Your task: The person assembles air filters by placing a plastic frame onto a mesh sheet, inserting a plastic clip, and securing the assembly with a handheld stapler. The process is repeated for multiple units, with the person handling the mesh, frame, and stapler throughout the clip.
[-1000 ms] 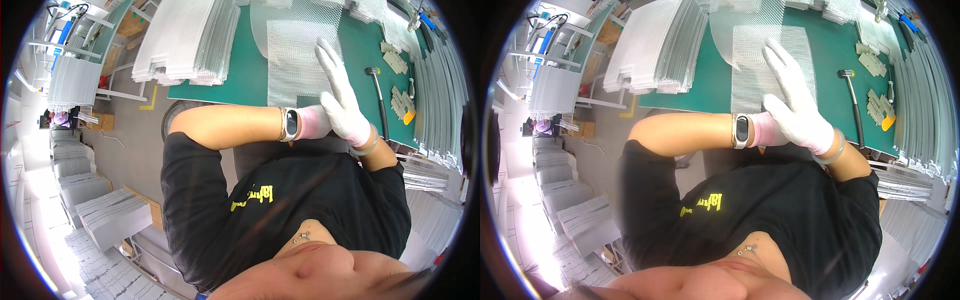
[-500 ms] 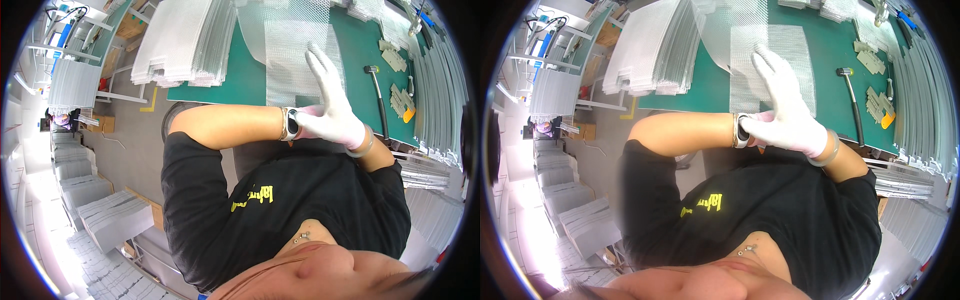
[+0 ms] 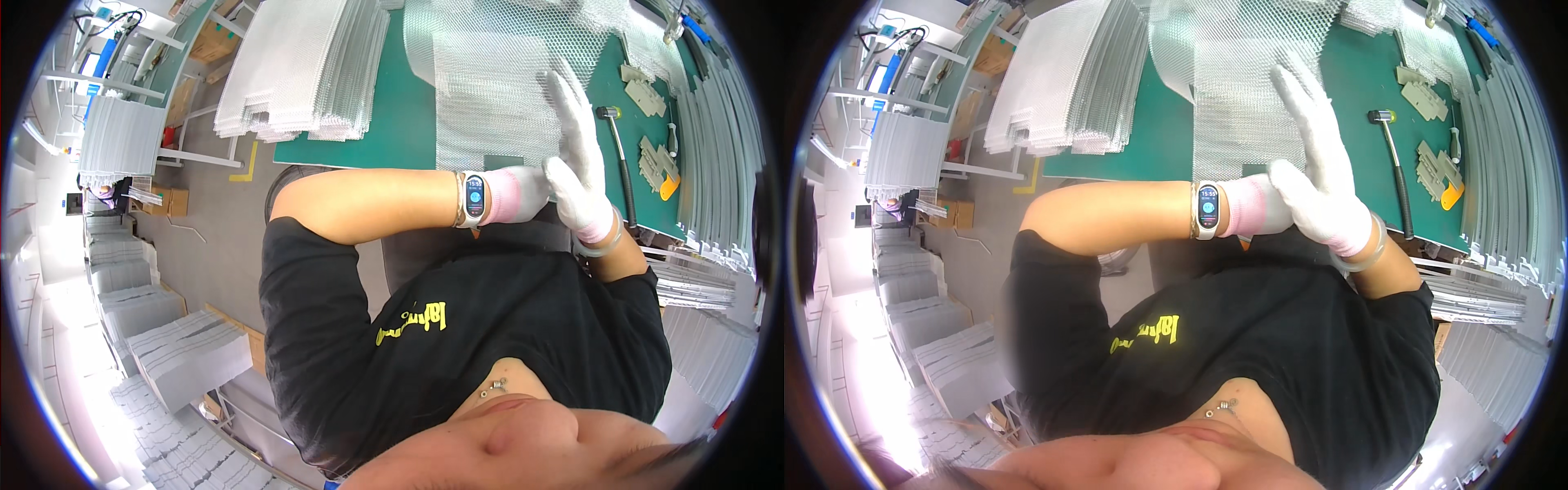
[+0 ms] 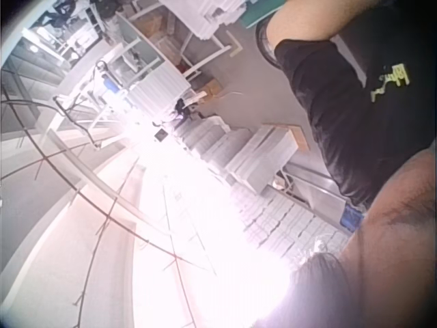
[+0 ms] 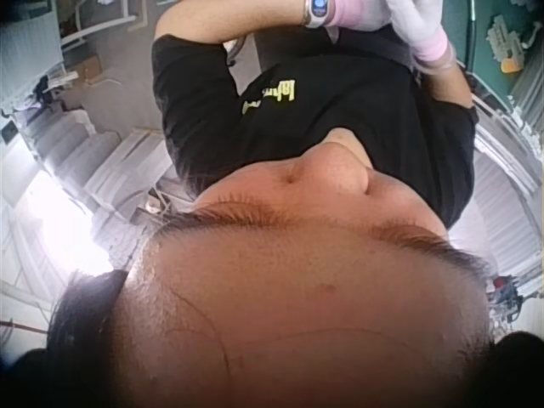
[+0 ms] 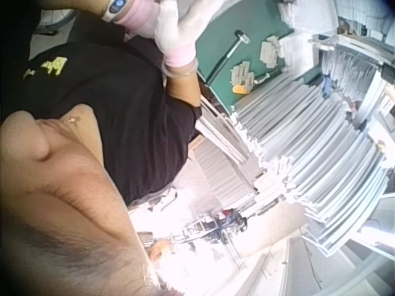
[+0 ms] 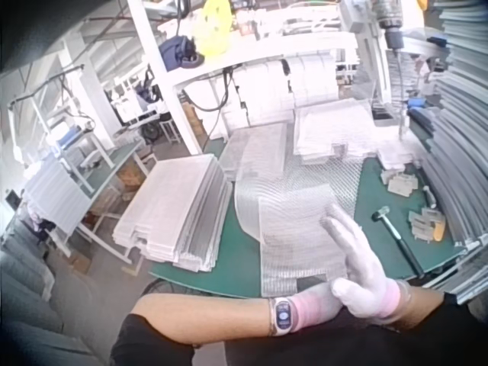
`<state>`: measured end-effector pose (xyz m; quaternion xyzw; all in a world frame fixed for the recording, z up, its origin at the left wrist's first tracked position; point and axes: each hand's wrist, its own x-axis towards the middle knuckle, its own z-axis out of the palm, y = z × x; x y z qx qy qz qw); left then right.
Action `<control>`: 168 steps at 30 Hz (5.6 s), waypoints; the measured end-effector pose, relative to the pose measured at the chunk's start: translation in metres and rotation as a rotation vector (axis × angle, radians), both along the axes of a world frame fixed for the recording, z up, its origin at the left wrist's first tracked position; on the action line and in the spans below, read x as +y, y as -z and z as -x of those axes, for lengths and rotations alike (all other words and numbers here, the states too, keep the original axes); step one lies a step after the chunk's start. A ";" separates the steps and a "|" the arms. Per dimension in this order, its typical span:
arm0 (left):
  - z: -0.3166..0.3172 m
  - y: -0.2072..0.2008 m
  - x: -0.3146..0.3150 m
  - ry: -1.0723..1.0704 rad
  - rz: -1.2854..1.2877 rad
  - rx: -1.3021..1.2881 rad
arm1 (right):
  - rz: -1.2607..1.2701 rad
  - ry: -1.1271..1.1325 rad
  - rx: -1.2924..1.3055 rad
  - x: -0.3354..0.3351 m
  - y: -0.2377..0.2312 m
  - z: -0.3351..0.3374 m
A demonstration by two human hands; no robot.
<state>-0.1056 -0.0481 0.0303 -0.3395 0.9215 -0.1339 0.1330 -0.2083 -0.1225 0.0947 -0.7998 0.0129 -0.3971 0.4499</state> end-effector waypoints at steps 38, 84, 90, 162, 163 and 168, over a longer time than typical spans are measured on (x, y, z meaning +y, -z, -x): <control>-0.083 0.052 0.051 -1.393 0.209 1.169 | 0.084 0.549 0.636 -0.049 0.118 0.033; -0.102 0.032 0.045 -1.138 0.355 1.072 | -0.317 1.058 0.851 -0.464 0.067 0.052; -0.099 0.033 0.049 -1.062 0.382 1.213 | -0.195 1.235 -0.255 -0.423 0.009 0.038; -0.089 0.033 0.038 -1.512 0.038 0.820 | 0.116 0.525 1.098 -0.053 0.090 0.029; -0.088 0.029 0.037 -1.551 0.007 0.794 | 0.134 0.531 1.143 -0.052 0.084 0.028; -0.112 0.053 0.038 -1.228 0.151 0.653 | 0.268 0.481 1.021 -0.066 0.090 0.041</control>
